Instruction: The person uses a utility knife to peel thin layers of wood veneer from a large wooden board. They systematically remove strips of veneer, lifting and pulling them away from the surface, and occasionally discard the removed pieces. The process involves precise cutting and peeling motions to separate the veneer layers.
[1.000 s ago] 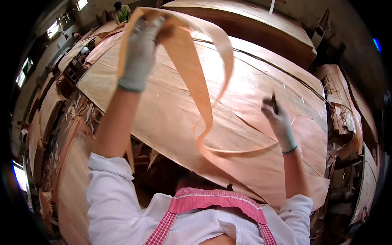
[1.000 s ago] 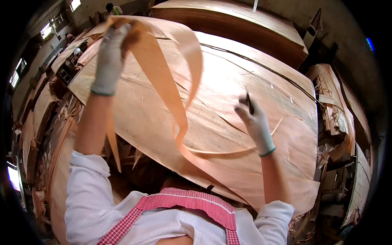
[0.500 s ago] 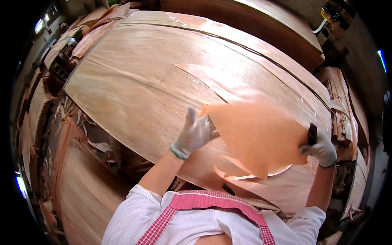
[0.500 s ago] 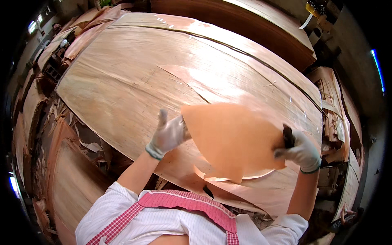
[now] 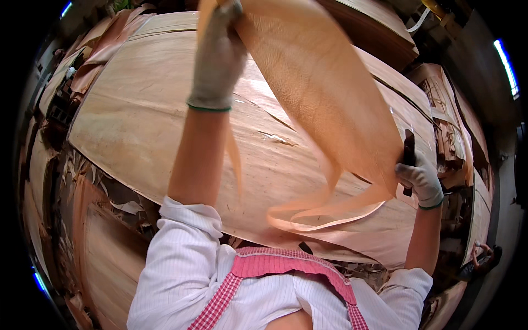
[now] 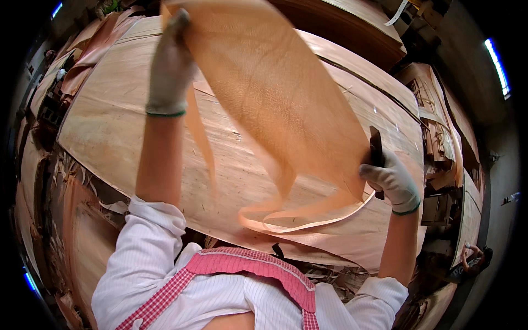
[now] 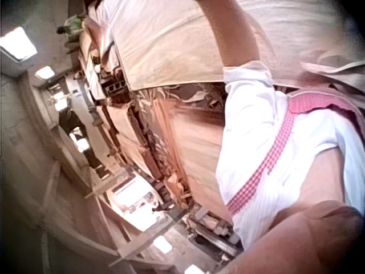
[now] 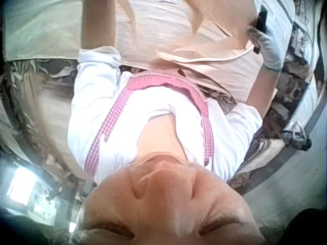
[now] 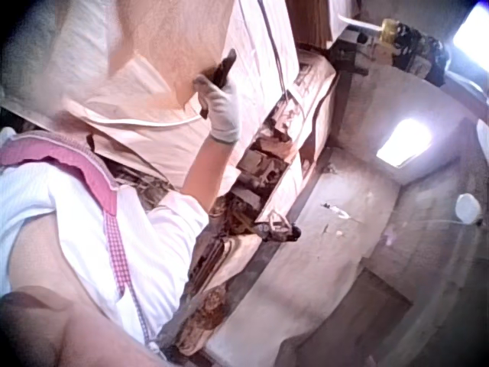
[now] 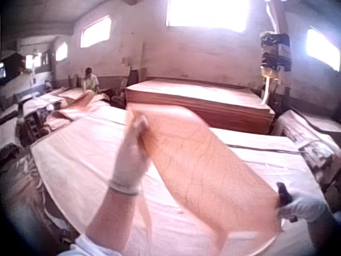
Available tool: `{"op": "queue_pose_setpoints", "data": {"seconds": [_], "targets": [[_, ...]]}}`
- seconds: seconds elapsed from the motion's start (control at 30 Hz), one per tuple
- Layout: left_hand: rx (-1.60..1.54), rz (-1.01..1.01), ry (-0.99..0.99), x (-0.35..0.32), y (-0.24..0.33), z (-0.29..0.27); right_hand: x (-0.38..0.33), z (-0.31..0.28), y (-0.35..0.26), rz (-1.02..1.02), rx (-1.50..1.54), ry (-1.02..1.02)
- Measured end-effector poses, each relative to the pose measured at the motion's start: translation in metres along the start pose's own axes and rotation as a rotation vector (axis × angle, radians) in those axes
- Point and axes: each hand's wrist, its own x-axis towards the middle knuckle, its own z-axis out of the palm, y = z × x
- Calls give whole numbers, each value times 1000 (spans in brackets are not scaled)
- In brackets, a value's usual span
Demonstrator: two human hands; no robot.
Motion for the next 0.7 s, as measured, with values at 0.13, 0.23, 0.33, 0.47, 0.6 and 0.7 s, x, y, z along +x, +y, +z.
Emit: {"op": "queue_pose_setpoints", "data": {"seconds": [0.13,0.23,0.33,0.47,0.6,0.7], "targets": [[-442,-48,3,22,63,48,-3,-17,14,32,26,64],[-442,-151,10,10,54,44,-18,-41,11,157,-162,153],[-603,-314,25,-5,37,50,-46,-82,1,54,-306,255],[-710,-358,76,8,-2,18,-111,-135,-33,-174,-314,572],[-183,106,125,32,42,14,-68,-114,-81,-148,-377,447],[422,61,-59,37,10,-28,24,-119,-26,-232,-541,146]]}}
